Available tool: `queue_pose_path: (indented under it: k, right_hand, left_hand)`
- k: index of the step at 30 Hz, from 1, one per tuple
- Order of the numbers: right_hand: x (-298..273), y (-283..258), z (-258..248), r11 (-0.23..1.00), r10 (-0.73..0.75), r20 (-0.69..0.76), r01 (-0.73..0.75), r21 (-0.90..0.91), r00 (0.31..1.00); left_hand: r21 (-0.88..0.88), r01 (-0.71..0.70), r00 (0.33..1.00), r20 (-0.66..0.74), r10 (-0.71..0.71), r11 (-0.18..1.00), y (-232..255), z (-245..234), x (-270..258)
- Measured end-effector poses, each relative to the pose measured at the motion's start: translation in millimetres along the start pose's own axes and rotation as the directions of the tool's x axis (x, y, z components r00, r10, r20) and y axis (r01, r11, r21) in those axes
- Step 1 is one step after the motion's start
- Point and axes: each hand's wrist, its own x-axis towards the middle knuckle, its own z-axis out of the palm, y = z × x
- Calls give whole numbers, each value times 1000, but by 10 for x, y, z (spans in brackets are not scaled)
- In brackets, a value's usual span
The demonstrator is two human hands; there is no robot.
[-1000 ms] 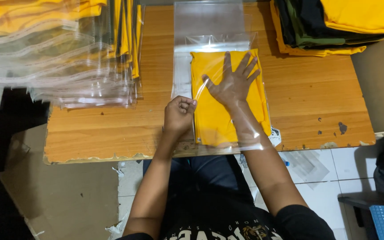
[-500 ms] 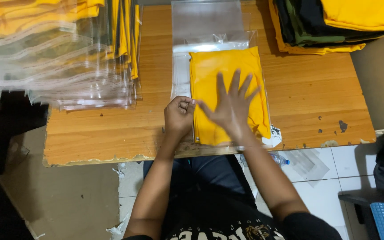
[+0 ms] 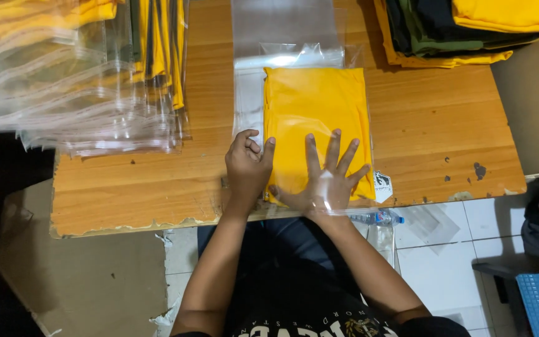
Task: The person folds yellow and black t-shirts and places each one into a clear plastic bag. The person then stacks the packaged shirts on a pile to the left of the workspace.
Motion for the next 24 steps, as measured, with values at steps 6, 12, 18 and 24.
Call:
queue_pose_path:
  k: [6, 12, 18, 24]
  right_hand:
    - [-457, 365, 222, 922, -311, -249, 355, 155, 917]
    - [-798, 842, -164, 627, -633, -433, 753, 197, 641]
    - [-596, 1880, 131, 852, -213, -574, 438, 288, 791]
    - [-402, 1537, -322, 846, -330, -533, 494, 199, 779]
  left_hand:
    - [22, -56, 998, -21, 56, 998, -29, 27, -2]
    - [31, -138, 989, 54, 136, 990, -11, -20, -10]
    - [265, -569, 821, 139, 553, 778, 36, -315, 1]
    - [143, -722, 638, 515, 573, 677, -8, -845, -113]
